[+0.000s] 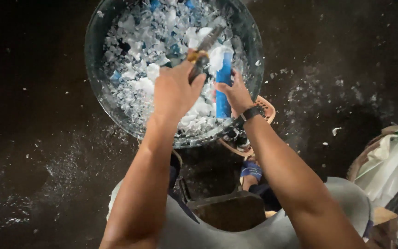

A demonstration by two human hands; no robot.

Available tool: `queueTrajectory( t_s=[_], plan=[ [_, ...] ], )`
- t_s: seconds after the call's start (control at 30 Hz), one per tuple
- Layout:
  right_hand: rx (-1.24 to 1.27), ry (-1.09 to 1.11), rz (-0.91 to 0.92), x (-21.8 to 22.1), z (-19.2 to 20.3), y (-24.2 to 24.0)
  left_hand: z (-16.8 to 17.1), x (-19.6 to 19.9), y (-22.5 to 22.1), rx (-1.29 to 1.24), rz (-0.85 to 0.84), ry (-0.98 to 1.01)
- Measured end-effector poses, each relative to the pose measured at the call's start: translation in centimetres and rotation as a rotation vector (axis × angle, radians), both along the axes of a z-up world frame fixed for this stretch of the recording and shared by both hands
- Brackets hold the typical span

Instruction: Cleaning excess wax from blue candle tubes using pliers and sorting them into a wooden crate.

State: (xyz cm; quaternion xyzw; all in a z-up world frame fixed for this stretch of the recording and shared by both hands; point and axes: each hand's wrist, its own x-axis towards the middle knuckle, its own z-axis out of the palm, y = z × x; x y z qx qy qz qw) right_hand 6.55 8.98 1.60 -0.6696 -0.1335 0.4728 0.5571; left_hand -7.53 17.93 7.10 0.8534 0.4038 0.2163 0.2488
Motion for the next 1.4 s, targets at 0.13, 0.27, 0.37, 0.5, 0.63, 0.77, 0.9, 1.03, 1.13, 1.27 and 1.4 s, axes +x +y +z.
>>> queueTrajectory(
  t_s=[0.13, 0.27, 0.37, 0.5, 0.63, 0.77, 0.9, 1.03, 1.13, 1.27, 1.4],
  plan=[
    [-0.048, -0.337, -0.011, 0.0, -1.6, 0.7, 1.6, -0.3, -1.9, 0.36, -0.116, -0.232],
    [-0.237, -0.574, 0.047, -0.2, 1.0, 1.3, -3.0, 0.4, -2.2, 0.308, -0.083, -0.053],
    [-0.253, -0.509, 0.101, 2.0, -3.1, 0.1, -2.5, -0.1, -2.2, -0.021, -0.058, 0.185],
    [-0.284, -0.668, 0.156, 0.0, -3.0, -1.1, 1.6, -0.7, -3.3, 0.257, -0.107, -0.138],
    [0.027, -0.257, -0.021, -0.4, -0.6, -0.2, 0.8, 0.1, -2.3, 0.135, -0.156, -0.09],
    [-0.024, -0.285, -0.07, -0.2, -1.8, -0.6, -1.8, 0.2, -1.8, -0.155, -0.096, 0.21],
    [0.022, -0.326, 0.04, -0.3, -4.5, -2.3, 0.0, -0.6, -2.9, 0.259, -0.185, -0.275],
    [0.166, -0.177, -0.052, 0.5, -2.1, -0.9, 1.0, 0.2, -2.3, 0.058, -0.178, -0.126],
    [0.109, -0.108, -0.111, 0.3, -0.9, -1.2, 0.5, 0.1, -2.5, -0.276, -0.11, 0.174],
    [0.14, -0.091, -0.068, 4.0, -10.4, -3.3, 2.7, -0.6, -2.8, 0.194, -0.236, -0.344],
    [0.287, 0.096, -0.13, 0.9, -4.0, -2.2, -0.9, 0.5, -2.4, 0.342, -0.235, -0.462]
  ],
)
